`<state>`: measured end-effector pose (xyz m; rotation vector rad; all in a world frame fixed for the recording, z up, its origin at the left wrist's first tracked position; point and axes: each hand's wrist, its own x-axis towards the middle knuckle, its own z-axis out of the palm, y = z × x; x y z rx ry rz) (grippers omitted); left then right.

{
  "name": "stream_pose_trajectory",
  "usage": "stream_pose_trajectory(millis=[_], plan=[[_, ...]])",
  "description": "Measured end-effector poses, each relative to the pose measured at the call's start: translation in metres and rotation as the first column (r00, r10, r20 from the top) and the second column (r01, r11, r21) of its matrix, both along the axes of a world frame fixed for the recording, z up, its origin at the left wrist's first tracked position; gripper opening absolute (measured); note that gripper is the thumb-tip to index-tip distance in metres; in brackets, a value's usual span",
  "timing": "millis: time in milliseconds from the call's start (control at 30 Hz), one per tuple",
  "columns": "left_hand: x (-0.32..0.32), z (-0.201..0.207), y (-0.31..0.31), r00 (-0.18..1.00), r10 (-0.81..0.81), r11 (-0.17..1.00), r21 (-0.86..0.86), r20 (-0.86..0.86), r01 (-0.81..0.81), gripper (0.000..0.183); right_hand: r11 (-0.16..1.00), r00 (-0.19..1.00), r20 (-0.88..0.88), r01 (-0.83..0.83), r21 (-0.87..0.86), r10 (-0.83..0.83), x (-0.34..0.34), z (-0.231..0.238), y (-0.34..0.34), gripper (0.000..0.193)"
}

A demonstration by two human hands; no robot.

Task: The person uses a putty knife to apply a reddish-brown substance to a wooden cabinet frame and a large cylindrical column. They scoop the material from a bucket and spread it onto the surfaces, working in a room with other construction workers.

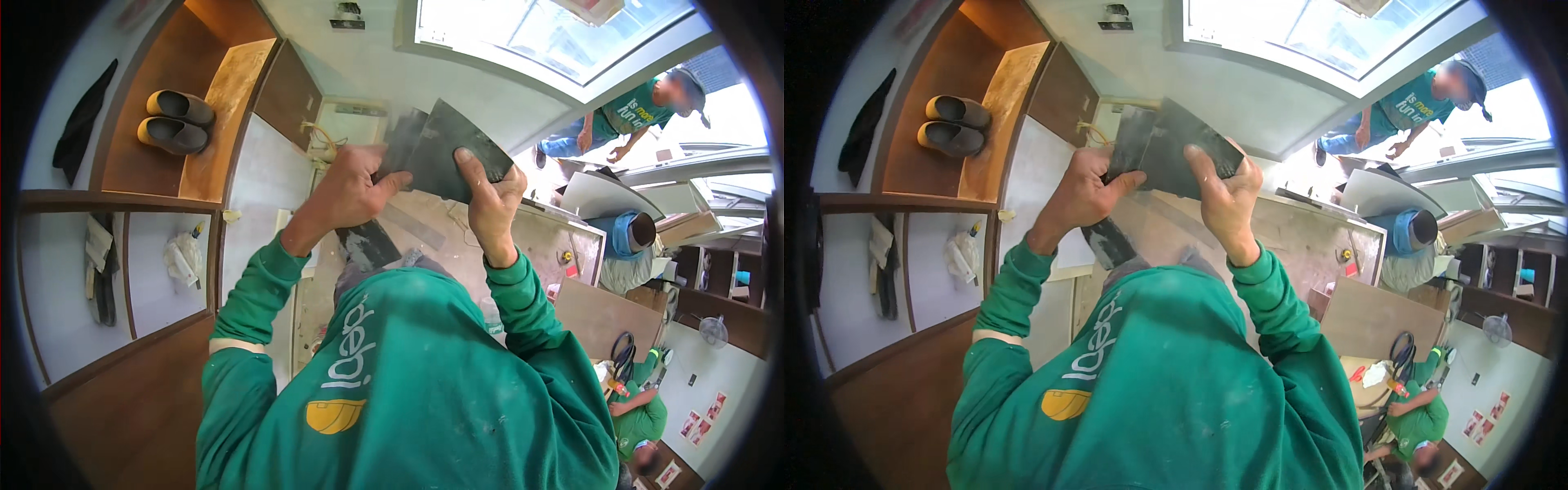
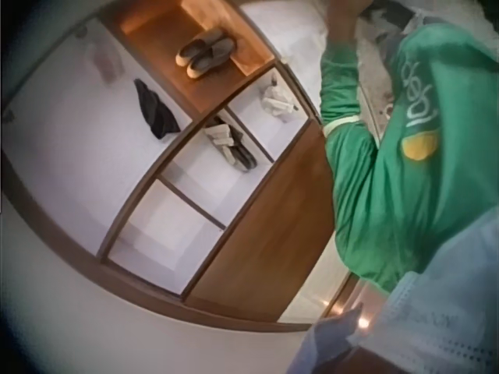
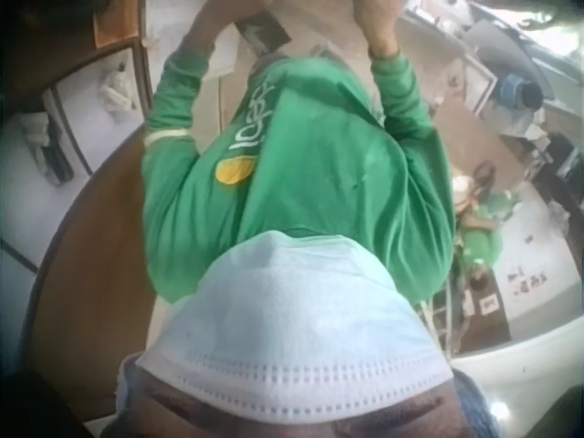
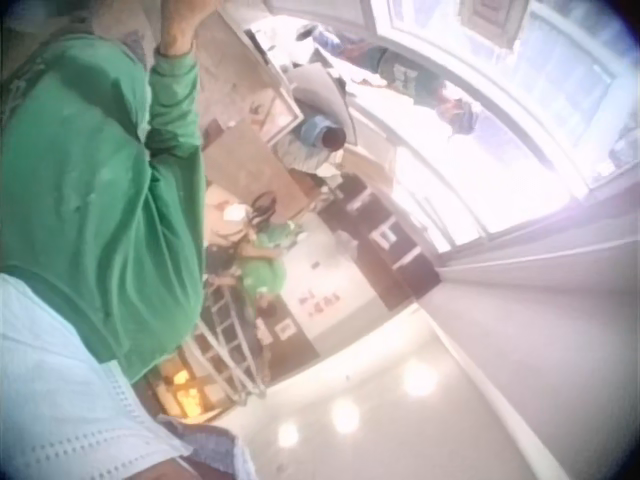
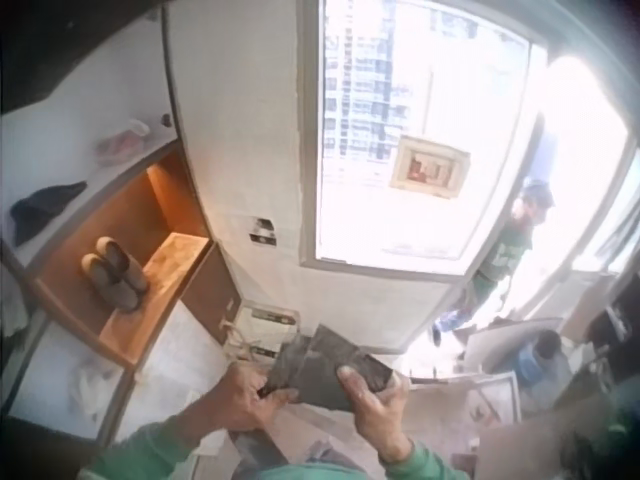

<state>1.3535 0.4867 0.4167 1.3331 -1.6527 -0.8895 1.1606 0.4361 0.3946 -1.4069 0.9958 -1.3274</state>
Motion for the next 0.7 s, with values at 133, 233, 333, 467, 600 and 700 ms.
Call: stream_pose_trajectory(millis=[133, 233, 333, 467, 600, 700], plan=[[0.003, 0.029, -0.007, 0.98, -0.183, 0.98, 0.092, 0.08, 0.176, 0.016, 0.987, 0.984, -0.172, -0.08, -0.14, 0.055, -0.009, 0.025, 0.001, 0.015], [0.01, 0.035, -0.018, 0.902, -0.38, 0.915, 0.224, 0.207, 0.334, 0.024, 0.967, 0.95, -0.271, -0.204, -0.154, 0.157, -0.017, 0.04, -0.001, 0.018], [0.024, 0.015, -0.03, 0.92, -0.307, 0.896, 0.4, 0.243, 0.193, 0.034, 0.99, 0.969, -0.24, -0.079, -0.115, 0.05, -0.024, 0.03, -0.016, 0.023], [0.044, -0.005, -0.025, 0.995, -0.058, 0.98, 0.186, -0.079, 0.072, 0.04, 0.951, 0.852, 0.498, -0.003, 0.31, -0.16, -0.036, 0.009, -0.008, 0.022], [0.04, -0.009, -0.014, 0.95, 0.13, 0.937, 0.347, -0.284, -0.025, 0.039, 0.877, 0.817, 0.559, -0.158, 0.454, -0.142, -0.027, -0.011, 0.016, 0.022], [0.019, -0.009, -0.01, 0.904, 0.195, 0.957, 0.274, -0.38, -0.092, 0.033, 0.891, 0.835, 0.532, -0.127, 0.436, -0.141, -0.016, -0.007, 0.03, 0.022]])
